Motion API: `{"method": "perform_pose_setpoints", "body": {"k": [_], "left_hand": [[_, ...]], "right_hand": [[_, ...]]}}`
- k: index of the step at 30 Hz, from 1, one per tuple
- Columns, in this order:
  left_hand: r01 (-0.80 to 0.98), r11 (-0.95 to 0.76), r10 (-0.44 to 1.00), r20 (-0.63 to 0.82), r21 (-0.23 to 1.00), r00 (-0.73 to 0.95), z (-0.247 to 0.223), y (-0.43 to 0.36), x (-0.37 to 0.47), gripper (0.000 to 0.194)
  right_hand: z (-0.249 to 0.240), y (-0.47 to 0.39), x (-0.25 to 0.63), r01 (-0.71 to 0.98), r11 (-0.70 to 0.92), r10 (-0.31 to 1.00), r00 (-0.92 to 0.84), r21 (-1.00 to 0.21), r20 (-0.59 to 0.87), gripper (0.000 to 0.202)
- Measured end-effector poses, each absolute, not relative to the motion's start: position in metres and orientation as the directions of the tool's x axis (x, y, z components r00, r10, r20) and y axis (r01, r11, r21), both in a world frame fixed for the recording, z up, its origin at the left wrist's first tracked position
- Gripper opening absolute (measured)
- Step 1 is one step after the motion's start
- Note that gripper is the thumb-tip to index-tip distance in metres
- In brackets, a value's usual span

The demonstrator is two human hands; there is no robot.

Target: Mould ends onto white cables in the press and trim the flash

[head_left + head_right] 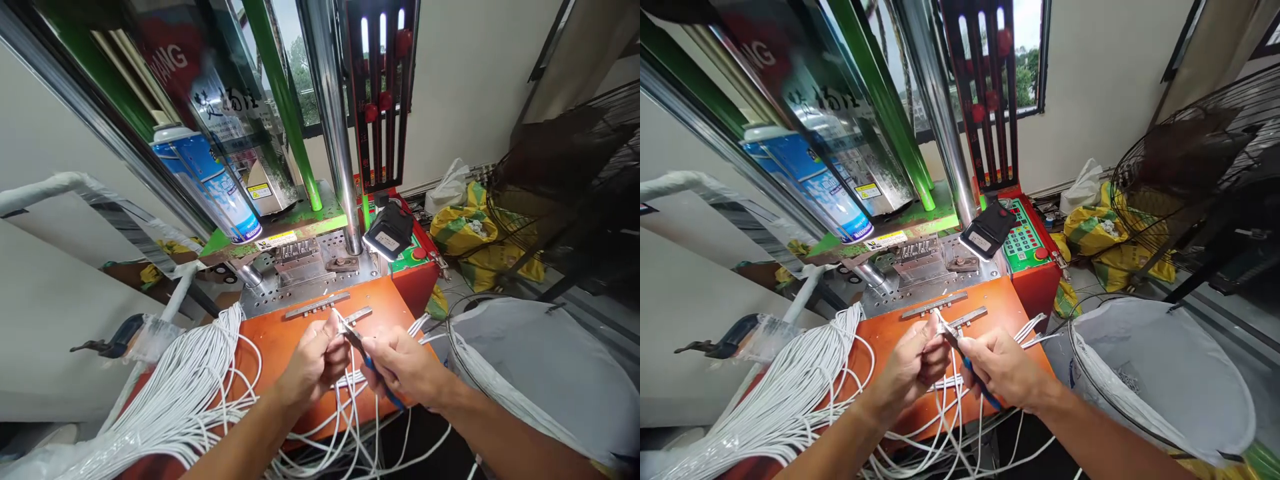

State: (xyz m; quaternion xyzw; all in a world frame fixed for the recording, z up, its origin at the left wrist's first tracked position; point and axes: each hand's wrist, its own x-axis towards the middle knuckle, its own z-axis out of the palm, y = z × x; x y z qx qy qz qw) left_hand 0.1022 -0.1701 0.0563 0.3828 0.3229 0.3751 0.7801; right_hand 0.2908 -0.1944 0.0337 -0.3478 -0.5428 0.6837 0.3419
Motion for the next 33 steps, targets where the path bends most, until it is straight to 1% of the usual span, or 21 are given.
{"method": "perform_pose_setpoints", "body": {"k": [2, 4, 6, 8, 10, 11, 12, 13, 14, 16, 18, 20, 23, 26, 29, 31, 33], "left_hand": [[-0.347, 0.524, 0.744, -0.220, 0.777, 0.631, 0.064, -0.182, 0.102, 0.067], [-0.345, 0.578, 0.682, -0.205, 0.740, 0.702, 0.066, -0.191, 0.103, 0.069], [-0.332, 0.559, 0.687, -0.199, 0.760, 0.699, 0.066, -0.196, 0.105, 0.069], [-0.326, 0.453, 0.765, -0.174, 0.829, 0.620, 0.065, -0.198, 0.109, 0.066], [-0.314, 0.311, 0.858, -0.123, 0.897, 0.499, 0.064, -0.200, 0.114, 0.065], [-0.296, 0.242, 0.894, -0.094, 0.924, 0.437, 0.064, -0.202, 0.117, 0.064], [-0.273, 0.179, 0.923, -0.065, 0.945, 0.380, 0.063, -0.203, 0.119, 0.064], [-0.243, 0.121, 0.945, -0.036, 0.962, 0.326, 0.061, -0.205, 0.122, 0.063], [-0.209, 0.068, 0.961, -0.008, 0.976, 0.277, 0.059, -0.207, 0.124, 0.061], [-0.145, -0.016, 0.981, 0.044, 0.989, 0.191, 0.054, -0.211, 0.128, 0.057], [-0.084, -0.087, 0.989, 0.096, 0.993, 0.116, 0.048, -0.213, 0.132, 0.054], [-0.001, -0.155, 0.986, 0.155, 0.988, 0.059, 0.044, -0.214, 0.134, 0.053], [0.142, -0.247, 0.969, 0.247, 0.959, 0.021, 0.040, -0.214, 0.136, 0.052], [0.178, -0.274, 0.962, 0.272, 0.945, 0.035, 0.041, -0.211, 0.138, 0.051], [0.109, -0.204, 0.979, 0.200, 0.973, 0.048, 0.045, -0.208, 0.140, 0.051], [0.058, -0.150, 0.988, 0.147, 0.987, 0.045, 0.049, -0.207, 0.142, 0.050], [0.029, -0.117, 0.992, 0.115, 0.993, 0.057, 0.053, -0.205, 0.143, 0.049]], "right_hand": [[0.034, -0.208, 0.297, -0.200, -0.337, 0.772, -0.618, -0.920, -0.149, 0.074], [0.032, -0.217, 0.300, -0.257, -0.412, 0.726, -0.672, -0.874, -0.144, 0.073], [0.030, -0.222, 0.300, -0.263, -0.372, 0.737, -0.666, -0.890, -0.112, 0.073], [0.029, -0.223, 0.301, -0.207, -0.215, 0.791, -0.610, -0.954, -0.046, 0.072], [0.031, -0.223, 0.303, -0.066, 0.036, 0.864, -0.499, -0.997, 0.065, 0.068], [0.033, -0.224, 0.304, 0.050, 0.168, 0.893, -0.432, -0.985, 0.130, 0.065], [0.035, -0.226, 0.305, 0.184, 0.281, 0.908, -0.368, -0.942, 0.199, 0.062], [0.038, -0.228, 0.305, 0.318, 0.364, 0.912, -0.315, -0.875, 0.265, 0.060], [0.039, -0.231, 0.304, 0.440, 0.414, 0.907, -0.271, -0.797, 0.322, 0.058], [0.041, -0.236, 0.301, 0.612, 0.451, 0.884, -0.210, -0.650, 0.417, 0.053], [0.041, -0.239, 0.296, 0.705, 0.451, 0.855, -0.166, -0.547, 0.491, 0.050], [0.039, -0.241, 0.293, 0.764, 0.429, 0.835, -0.132, -0.482, 0.534, 0.048], [0.036, -0.241, 0.291, 0.812, 0.391, 0.837, -0.118, -0.434, 0.534, 0.047], [0.036, -0.240, 0.293, 0.830, 0.377, 0.845, -0.127, -0.410, 0.520, 0.049], [0.037, -0.239, 0.297, 0.812, 0.400, 0.837, -0.135, -0.425, 0.531, 0.051], [0.039, -0.237, 0.300, 0.765, 0.420, 0.847, -0.136, -0.489, 0.514, 0.052], [0.040, -0.233, 0.304, 0.665, 0.411, 0.887, -0.133, -0.624, 0.442, 0.053]]}}
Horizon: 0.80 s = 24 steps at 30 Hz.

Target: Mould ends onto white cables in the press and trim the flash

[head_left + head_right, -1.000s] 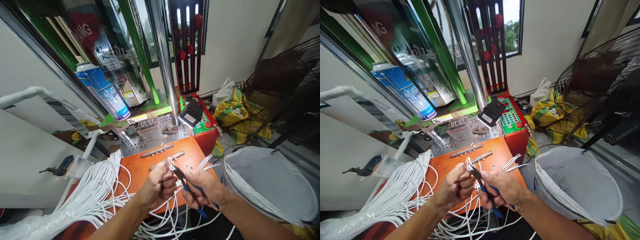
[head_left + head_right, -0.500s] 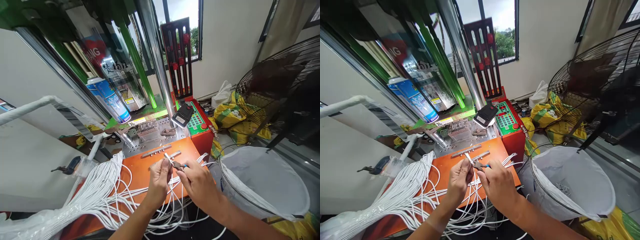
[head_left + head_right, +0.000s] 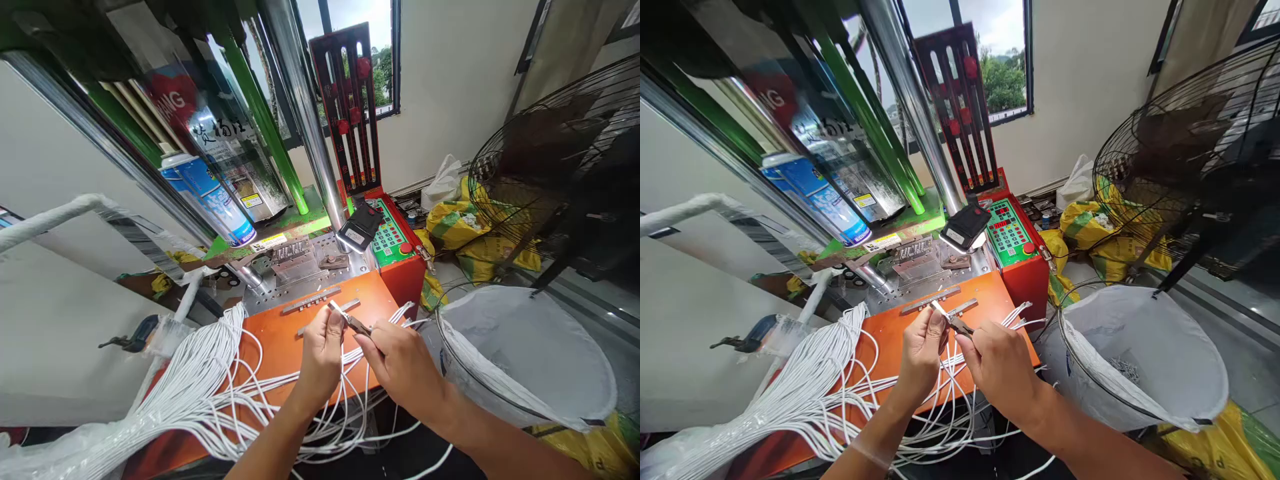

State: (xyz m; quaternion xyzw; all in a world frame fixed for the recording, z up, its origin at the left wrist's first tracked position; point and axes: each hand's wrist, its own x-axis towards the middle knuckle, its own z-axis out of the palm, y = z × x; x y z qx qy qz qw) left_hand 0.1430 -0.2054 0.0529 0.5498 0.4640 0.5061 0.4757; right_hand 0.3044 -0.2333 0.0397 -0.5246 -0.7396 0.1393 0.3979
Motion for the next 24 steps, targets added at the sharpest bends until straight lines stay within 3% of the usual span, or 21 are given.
{"method": "perform_pose_setpoints", "body": {"k": [3, 5, 8, 11, 14, 16, 18, 20, 24], "left_hand": [[-0.046, -0.035, 0.986, 0.042, 0.998, 0.161, 0.060, -0.205, 0.141, 0.053], [-0.165, 0.098, 0.951, -0.043, 0.981, 0.307, 0.064, -0.207, 0.137, 0.055], [-0.331, 0.383, 0.812, -0.144, 0.862, 0.565, 0.069, -0.215, 0.132, 0.053], [-0.380, 0.536, 0.701, -0.147, 0.754, 0.698, 0.067, -0.219, 0.130, 0.052], [-0.375, 0.413, 0.791, -0.122, 0.830, 0.600, 0.061, -0.215, 0.130, 0.052], [-0.286, 0.208, 0.894, -0.064, 0.935, 0.443, 0.054, -0.211, 0.132, 0.053], [-0.147, 0.021, 0.958, 0.023, 0.989, 0.287, 0.047, -0.210, 0.135, 0.053], [-0.035, -0.080, 0.983, 0.084, 0.996, 0.160, 0.041, -0.211, 0.139, 0.051], [0.078, -0.179, 0.984, 0.178, 0.981, 0.016, 0.032, -0.217, 0.151, 0.047]], "right_hand": [[0.039, -0.230, 0.312, 0.328, 0.271, 0.954, -0.217, -0.905, 0.207, 0.062], [0.037, -0.232, 0.316, 0.001, 0.030, 0.921, -0.389, -1.000, 0.027, 0.069], [0.030, -0.241, 0.318, -0.359, -0.362, 0.763, -0.645, -0.860, -0.052, 0.069], [0.024, -0.249, 0.316, -0.477, -0.496, 0.695, -0.719, -0.725, -0.002, 0.069], [0.024, -0.249, 0.315, -0.377, -0.282, 0.791, -0.612, -0.882, 0.008, 0.070], [0.028, -0.247, 0.315, -0.079, 0.037, 0.897, -0.437, -0.996, 0.068, 0.066], [0.032, -0.247, 0.313, 0.293, 0.284, 0.941, -0.266, -0.913, 0.208, 0.059], [0.032, -0.248, 0.309, 0.552, 0.379, 0.923, -0.163, -0.743, 0.349, 0.054], [0.026, -0.249, 0.298, 0.756, 0.406, 0.834, -0.078, -0.513, 0.546, 0.051]]}}
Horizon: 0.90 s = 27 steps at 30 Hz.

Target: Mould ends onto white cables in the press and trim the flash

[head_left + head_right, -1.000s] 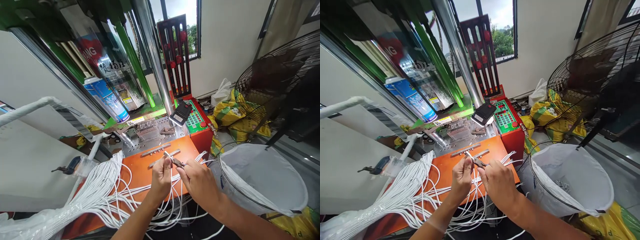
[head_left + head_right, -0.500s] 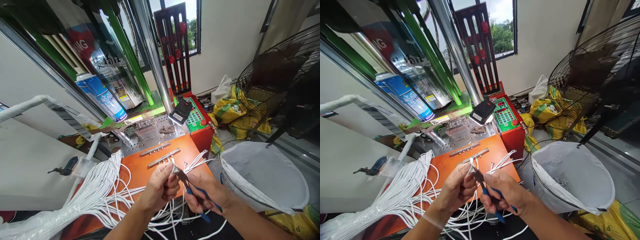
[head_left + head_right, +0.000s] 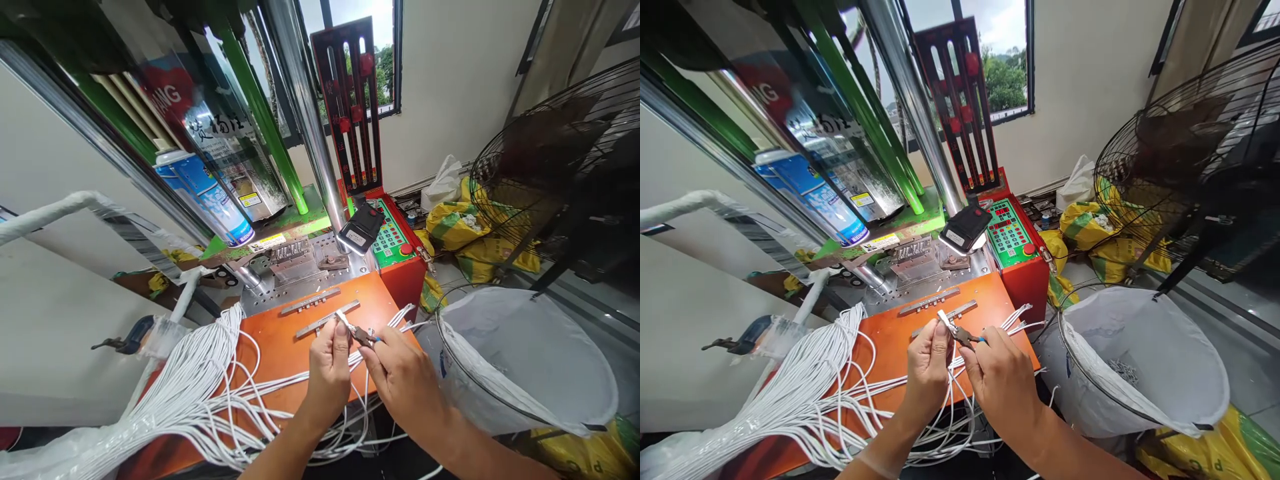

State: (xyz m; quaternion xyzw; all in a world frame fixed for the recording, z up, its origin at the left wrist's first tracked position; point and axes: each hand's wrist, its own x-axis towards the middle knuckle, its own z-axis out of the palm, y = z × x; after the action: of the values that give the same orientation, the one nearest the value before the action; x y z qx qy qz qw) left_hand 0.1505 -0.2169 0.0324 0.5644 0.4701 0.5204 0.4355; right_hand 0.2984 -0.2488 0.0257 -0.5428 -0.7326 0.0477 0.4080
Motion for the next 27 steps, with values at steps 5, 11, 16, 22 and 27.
{"method": "perform_pose_setpoints", "body": {"k": [5, 11, 16, 22, 27], "left_hand": [[0.155, -0.238, 0.971, 0.241, 0.959, 0.002, 0.032, -0.215, 0.155, 0.043], [0.209, -0.276, 0.960, 0.281, 0.938, 0.007, 0.031, -0.212, 0.153, 0.044], [-0.137, 0.065, 0.961, -0.025, 0.988, 0.277, 0.052, -0.216, 0.146, 0.055], [-0.337, 0.581, 0.710, -0.260, 0.741, 0.654, 0.080, -0.228, 0.136, 0.053], [-0.398, 0.562, 0.743, -0.232, 0.725, 0.627, 0.066, -0.228, 0.138, 0.051]], "right_hand": [[0.028, -0.245, 0.297, 0.816, 0.382, 0.819, -0.082, -0.433, 0.568, 0.051], [0.035, -0.241, 0.305, 0.743, 0.372, 0.877, -0.086, -0.557, 0.472, 0.054], [0.037, -0.242, 0.322, 0.162, 0.127, 0.950, -0.302, -0.979, 0.073, 0.067], [0.032, -0.257, 0.328, -0.454, -0.527, 0.736, -0.667, -0.719, -0.118, 0.072], [0.027, -0.258, 0.329, -0.302, -0.212, 0.860, -0.510, -0.929, -0.031, 0.068]]}}
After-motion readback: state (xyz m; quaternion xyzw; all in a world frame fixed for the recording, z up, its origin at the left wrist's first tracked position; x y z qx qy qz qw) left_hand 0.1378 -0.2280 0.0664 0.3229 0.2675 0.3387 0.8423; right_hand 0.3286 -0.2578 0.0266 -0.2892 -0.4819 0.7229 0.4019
